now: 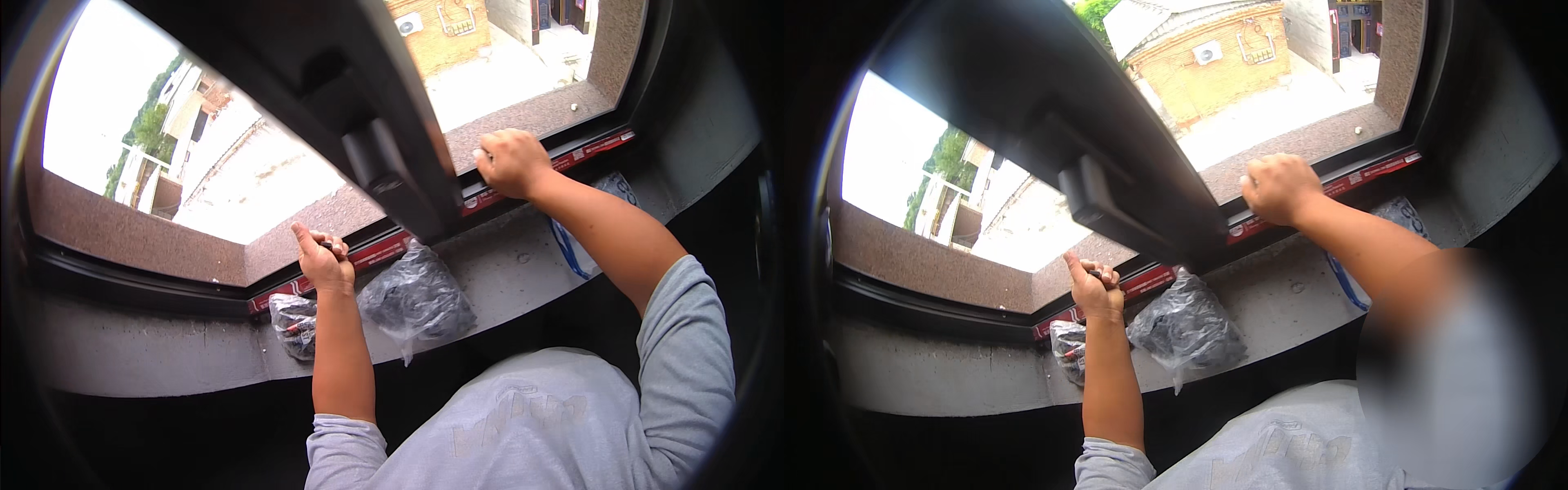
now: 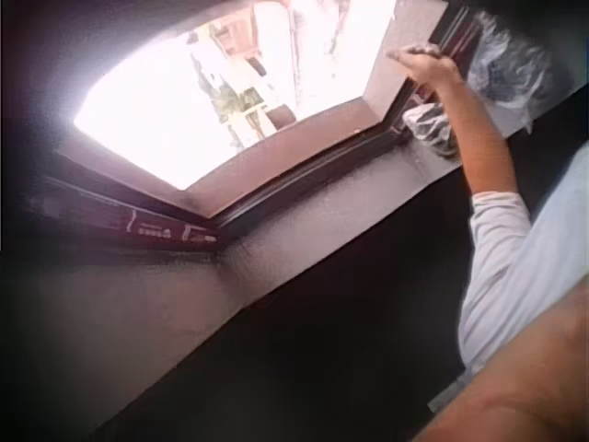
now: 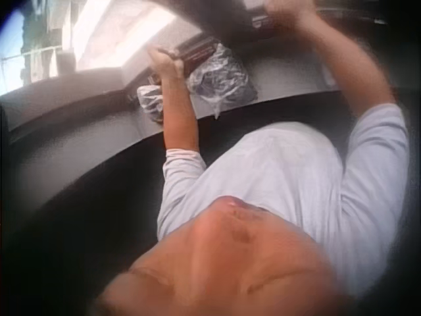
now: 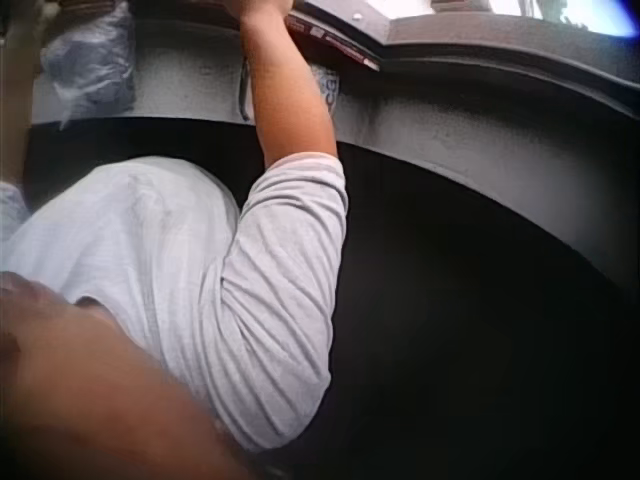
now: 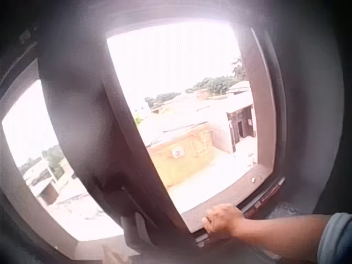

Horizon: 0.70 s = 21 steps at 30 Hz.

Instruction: The person unpacks plastic bags containing window screen parts on the windowsill. They open the window, insert a black frame into the window track, and then place a mesh screen into the frame, pressing it into place.

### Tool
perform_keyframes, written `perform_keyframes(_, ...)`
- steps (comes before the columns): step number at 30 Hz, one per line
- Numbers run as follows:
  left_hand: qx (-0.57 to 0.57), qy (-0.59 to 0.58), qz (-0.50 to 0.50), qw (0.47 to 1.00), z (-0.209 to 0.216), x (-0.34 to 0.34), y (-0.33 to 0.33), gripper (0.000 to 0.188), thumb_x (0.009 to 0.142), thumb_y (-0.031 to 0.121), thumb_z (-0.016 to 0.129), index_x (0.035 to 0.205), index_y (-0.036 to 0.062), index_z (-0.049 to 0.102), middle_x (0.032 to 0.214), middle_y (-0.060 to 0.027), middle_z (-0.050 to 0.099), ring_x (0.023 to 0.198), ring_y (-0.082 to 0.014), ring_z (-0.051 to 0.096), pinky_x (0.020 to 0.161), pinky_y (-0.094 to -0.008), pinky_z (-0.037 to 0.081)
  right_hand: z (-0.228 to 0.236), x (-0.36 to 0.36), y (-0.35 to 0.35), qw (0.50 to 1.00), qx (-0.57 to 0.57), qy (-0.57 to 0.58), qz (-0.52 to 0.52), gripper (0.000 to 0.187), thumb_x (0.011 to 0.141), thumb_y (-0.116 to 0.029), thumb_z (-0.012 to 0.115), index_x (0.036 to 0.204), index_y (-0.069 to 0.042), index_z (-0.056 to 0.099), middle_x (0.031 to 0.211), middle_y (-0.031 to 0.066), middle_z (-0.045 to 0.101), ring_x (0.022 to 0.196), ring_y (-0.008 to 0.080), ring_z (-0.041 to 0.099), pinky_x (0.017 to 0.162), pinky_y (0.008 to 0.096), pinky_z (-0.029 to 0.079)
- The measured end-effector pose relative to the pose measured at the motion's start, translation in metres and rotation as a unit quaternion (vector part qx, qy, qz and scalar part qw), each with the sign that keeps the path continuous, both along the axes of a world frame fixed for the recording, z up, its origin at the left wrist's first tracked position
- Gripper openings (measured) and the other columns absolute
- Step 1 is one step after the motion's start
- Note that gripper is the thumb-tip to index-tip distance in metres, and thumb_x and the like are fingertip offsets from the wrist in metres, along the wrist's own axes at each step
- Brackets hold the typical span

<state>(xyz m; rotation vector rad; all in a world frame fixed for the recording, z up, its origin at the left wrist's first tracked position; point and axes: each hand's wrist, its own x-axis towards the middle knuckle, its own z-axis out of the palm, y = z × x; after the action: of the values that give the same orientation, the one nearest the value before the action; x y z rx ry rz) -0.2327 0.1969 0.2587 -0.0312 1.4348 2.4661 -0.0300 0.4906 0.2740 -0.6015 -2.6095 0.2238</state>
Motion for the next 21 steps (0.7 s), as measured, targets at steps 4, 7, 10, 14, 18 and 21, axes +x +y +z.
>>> perform_keyframes(4, 0.111, -0.126, -0.138, 0.976, 0.018, -0.006, -0.05, 0.057, 0.104, 0.06, 0.04, 0.086, 0.0097, 0.058, 0.071, -0.0042, 0.053, 0.052, -0.0143, 0.043, 0.046, -0.0277, 0.033, -0.005, 0.019, -0.008, 0.997, 0.065, 0.034, 0.017, 0.025, 0.09, -0.027, 0.054, 0.081, -0.005, 0.063, 0.087, 0.0183, 0.067, 0.087, 0.0375, 0.065, 0.082, 0.0485, 0.05)
perform_keyframes(7, 0.128, -0.103, -0.177, 0.97, 0.02, -0.019, -0.082, 0.057, 0.106, 0.052, 0.037, 0.101, 0.0005, 0.062, 0.087, -0.0109, 0.063, 0.065, -0.017, 0.051, 0.054, -0.0288, 0.039, -0.012, 0.022, -0.001, 0.993, 0.116, -0.023, 0.023, 0.023, 0.086, -0.024, 0.055, 0.08, -0.003, 0.06, 0.082, 0.0196, 0.064, 0.086, 0.041, 0.063, 0.078, 0.0495, 0.051)
perform_keyframes(10, 0.117, -0.063, -0.203, 0.97, 0.018, -0.028, -0.105, 0.037, 0.1, 0.019, 0.039, 0.117, -0.008, 0.057, 0.105, -0.0183, 0.063, 0.083, -0.0249, 0.064, 0.073, -0.0361, 0.058, -0.005, 0.018, -0.02, 0.997, 0.077, 0.011, -0.024, 0.02, 0.083, -0.021, 0.055, 0.077, -0.002, 0.055, 0.077, 0.0202, 0.059, 0.084, 0.0419, 0.062, 0.075, 0.0497, 0.049)
perform_keyframes(14, 0.094, -0.017, -0.233, 0.968, 0.024, -0.033, -0.12, 0.034, 0.091, -0.006, 0.039, 0.122, -0.0118, 0.053, 0.114, -0.0223, 0.06, 0.108, -0.0334, 0.066, 0.096, -0.0376, 0.06, -0.005, 0.017, -0.015, 0.992, 0.106, -0.066, -0.017, 0.028, 0.085, -0.024, 0.052, 0.091, 0.0, 0.065, 0.093, 0.0254, 0.066, 0.092, 0.0449, 0.062, 0.082, 0.0491, 0.049)
perform_keyframes(18, 0.057, -0.021, -0.252, 0.966, 0.033, -0.054, -0.132, 0.03, 0.096, -0.005, 0.041, 0.124, -0.0126, 0.051, 0.115, -0.0237, 0.063, 0.107, -0.0319, 0.068, 0.098, -0.0362, 0.06, -0.006, 0.012, -0.012, 0.995, 0.091, -0.044, -0.001, 0.029, 0.085, -0.026, 0.052, 0.089, 0.0, 0.063, 0.092, 0.0258, 0.065, 0.093, 0.0465, 0.061, 0.082, 0.0511, 0.049)
perform_keyframes(21, 0.004, -0.016, -0.276, 0.961, 0.048, -0.071, -0.134, 0.028, 0.1, 0.002, 0.045, 0.125, -0.0073, 0.054, 0.109, -0.0197, 0.067, 0.093, -0.0277, 0.071, 0.082, -0.0351, 0.061, -0.026, 0.015, 0.008, 0.995, 0.099, -0.02, -0.016, 0.026, 0.081, -0.024, 0.052, 0.085, 0.001, 0.06, 0.086, 0.0267, 0.062, 0.087, 0.0489, 0.059, 0.08, 0.0533, 0.048)
